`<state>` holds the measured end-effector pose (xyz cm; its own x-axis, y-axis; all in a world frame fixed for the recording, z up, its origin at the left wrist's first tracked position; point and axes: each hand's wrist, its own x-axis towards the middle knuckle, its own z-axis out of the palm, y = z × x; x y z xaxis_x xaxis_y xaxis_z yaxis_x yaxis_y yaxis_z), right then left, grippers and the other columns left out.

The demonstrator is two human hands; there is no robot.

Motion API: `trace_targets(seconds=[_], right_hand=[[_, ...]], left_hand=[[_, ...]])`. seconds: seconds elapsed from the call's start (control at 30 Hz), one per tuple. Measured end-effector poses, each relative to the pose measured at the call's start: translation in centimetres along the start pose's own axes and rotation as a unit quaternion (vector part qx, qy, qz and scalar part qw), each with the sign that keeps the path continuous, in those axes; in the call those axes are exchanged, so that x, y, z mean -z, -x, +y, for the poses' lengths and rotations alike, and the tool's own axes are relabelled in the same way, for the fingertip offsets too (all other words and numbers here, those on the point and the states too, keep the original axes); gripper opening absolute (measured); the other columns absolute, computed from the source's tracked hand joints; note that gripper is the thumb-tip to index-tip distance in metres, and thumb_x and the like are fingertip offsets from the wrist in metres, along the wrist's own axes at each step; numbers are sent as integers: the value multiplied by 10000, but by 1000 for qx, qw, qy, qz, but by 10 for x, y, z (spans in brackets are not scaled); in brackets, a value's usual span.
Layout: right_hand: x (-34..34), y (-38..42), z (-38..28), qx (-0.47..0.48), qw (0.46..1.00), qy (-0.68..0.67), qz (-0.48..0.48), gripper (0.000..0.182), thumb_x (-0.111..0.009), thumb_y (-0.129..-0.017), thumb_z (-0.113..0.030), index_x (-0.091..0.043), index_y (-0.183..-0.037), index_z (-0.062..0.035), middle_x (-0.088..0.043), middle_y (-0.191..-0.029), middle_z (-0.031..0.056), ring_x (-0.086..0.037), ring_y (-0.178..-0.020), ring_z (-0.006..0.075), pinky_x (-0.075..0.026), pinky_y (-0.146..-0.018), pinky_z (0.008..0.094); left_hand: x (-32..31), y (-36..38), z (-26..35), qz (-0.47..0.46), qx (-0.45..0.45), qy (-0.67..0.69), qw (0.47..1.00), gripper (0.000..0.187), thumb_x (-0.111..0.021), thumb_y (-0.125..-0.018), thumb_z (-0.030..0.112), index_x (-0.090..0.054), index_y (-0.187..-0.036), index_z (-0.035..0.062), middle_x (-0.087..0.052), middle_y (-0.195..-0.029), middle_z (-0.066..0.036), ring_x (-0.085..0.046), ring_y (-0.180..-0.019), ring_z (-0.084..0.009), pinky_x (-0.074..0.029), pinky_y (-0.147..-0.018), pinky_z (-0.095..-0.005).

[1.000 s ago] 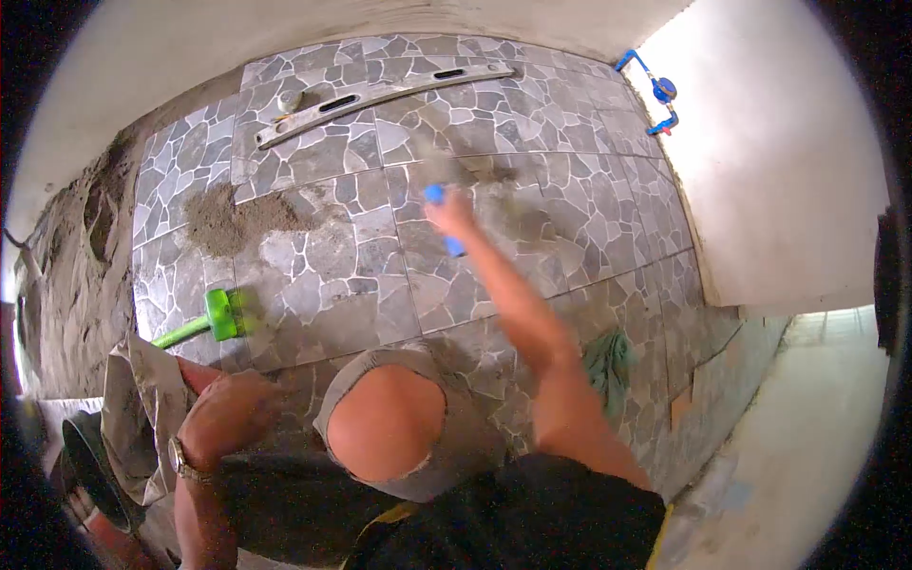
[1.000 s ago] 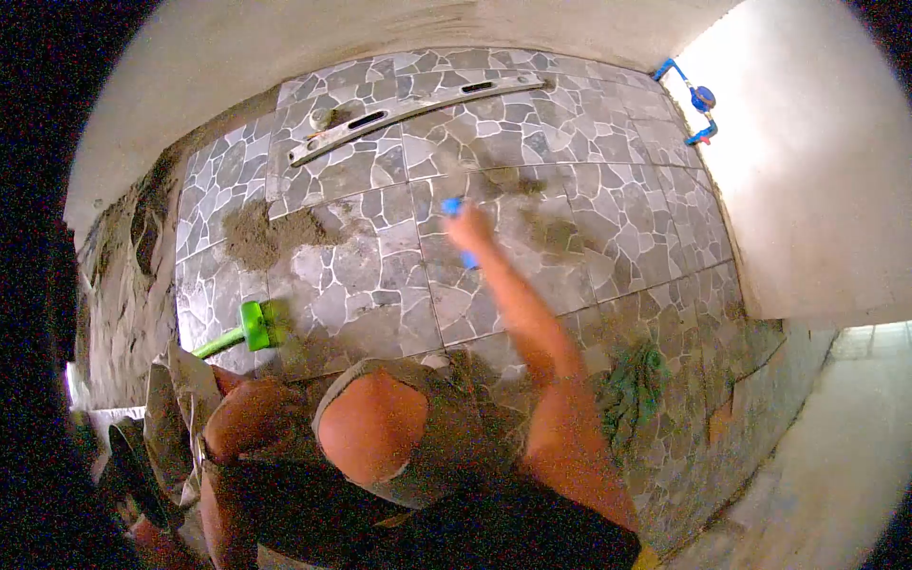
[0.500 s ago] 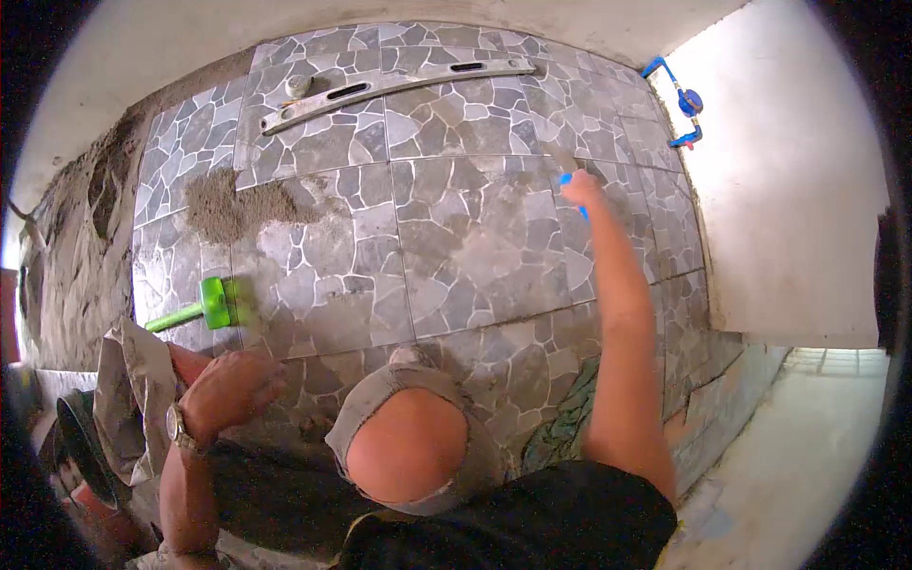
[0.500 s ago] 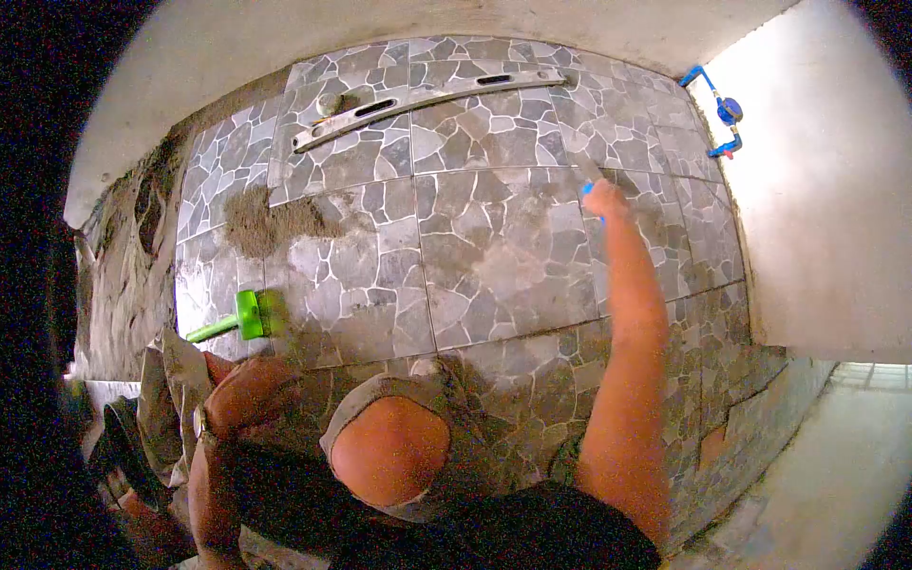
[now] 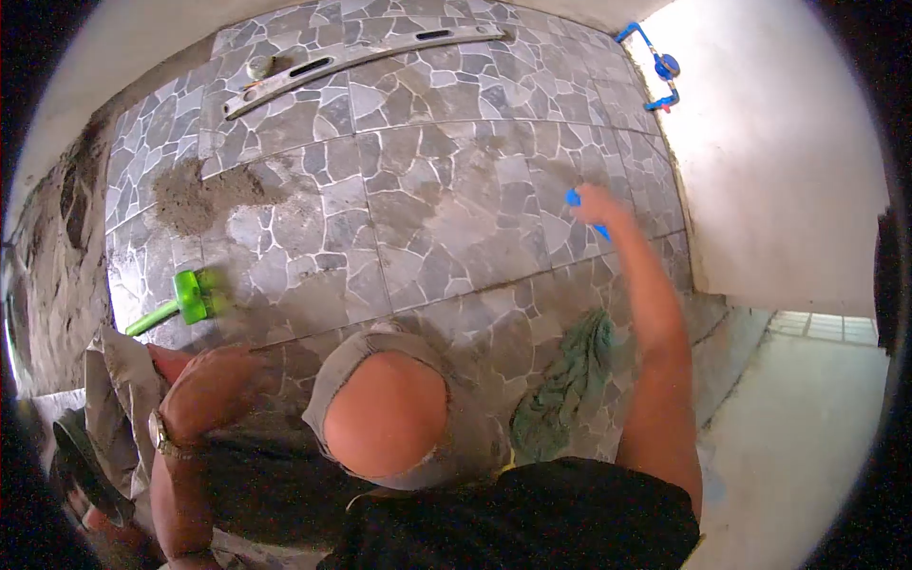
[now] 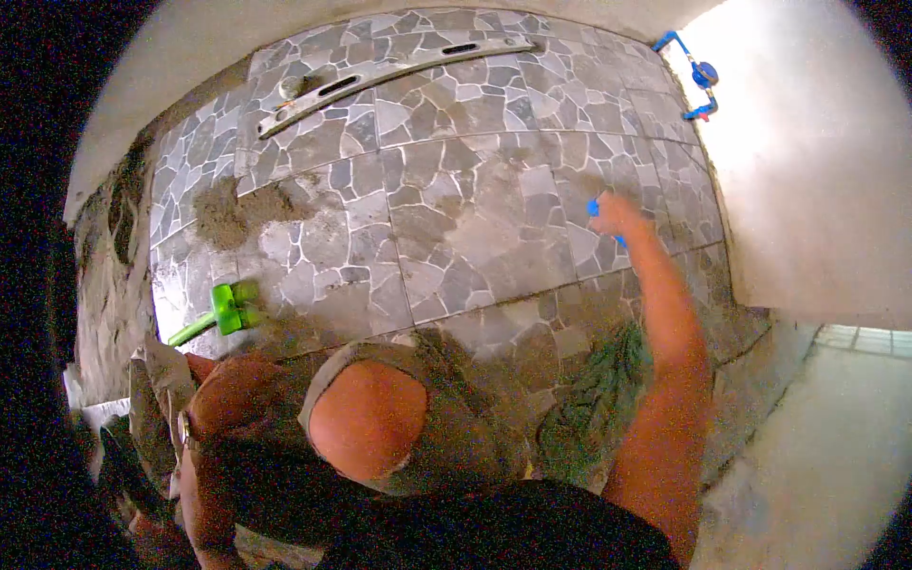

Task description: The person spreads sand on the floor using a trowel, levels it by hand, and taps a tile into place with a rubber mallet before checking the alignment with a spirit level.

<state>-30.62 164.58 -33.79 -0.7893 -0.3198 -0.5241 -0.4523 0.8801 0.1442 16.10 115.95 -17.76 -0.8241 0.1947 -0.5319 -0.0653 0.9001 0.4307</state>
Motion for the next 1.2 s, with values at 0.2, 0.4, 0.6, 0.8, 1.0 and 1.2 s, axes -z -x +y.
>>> trace_targets(seconds=[0.2, 0.4, 0.6, 0.8, 1.0, 1.2], right_hand=[[-55, 99, 29, 75, 996, 36, 44, 402, -711, -753, -303, -673, -1029, -13, -689, -974, 229, -690, -829, 398, -553, -776, 487], [-52, 205, -4, -294, 858, -420, 26, 422, -698, -868, -398, -652, -1073, -32, -601, -832, 74, -608, -647, 177, -521, -576, 361], [-198, 198, -54, -311, 693, -647, 67, 569, -628, -898, -527, -672, -967, 36, -637, -787, 122, -642, -745, 294, -503, -684, 460], [-145, 183, -146, -123, 772, -623, -31, 420, -652, -900, -457, -619, -875, -39, -593, -696, 67, -610, -582, 198, -487, -521, 360], [-163, 83, -104, -246, 639, -720, 109, 315, -635, -914, -374, -569, -924, -66, -581, -692, 88, -584, -494, 204, -487, -452, 351], [-92, 7, -213, -120, 782, -594, 147, 337, -636, -892, -330, -604, -841, 2, -609, -678, 120, -610, -506, 264, -513, -467, 412]], left_hand=[[-28, 4, -28, -48, 25, 2, 999, 216, -634, -891, 220, -670, -1027, 56, -647, -962, -191, -626, -960, -390, -511, -839, -496], [-37, 18, -36, 46, -51, 16, 997, 227, -639, -895, 219, -667, -1039, 46, -646, -992, -188, -618, -970, -393, -497, -871, -484], [-18, 18, -28, -7, -8, 15, 1000, 199, -647, -879, 183, -689, -1022, 51, -654, -974, -184, -615, -1008, -384, -498, -887, -465], [-43, 21, -35, 33, 37, 57, 997, 202, -646, -854, 164, -700, -1015, 53, -666, -992, -171, -622, -987, -368, -511, -851, -451], [-45, 18, -54, 44, -77, -25, 996, 225, -628, -887, 209, -690, -1023, 41, -662, -1013, -185, -636, -941, -393, -509, -836, -478], [-31, -17, -43, 33, -62, -48, 996, 236, -599, -904, 239, -672, -995, 35, -667, -976, -194, -647, -907, -392, -516, -810, -501]])
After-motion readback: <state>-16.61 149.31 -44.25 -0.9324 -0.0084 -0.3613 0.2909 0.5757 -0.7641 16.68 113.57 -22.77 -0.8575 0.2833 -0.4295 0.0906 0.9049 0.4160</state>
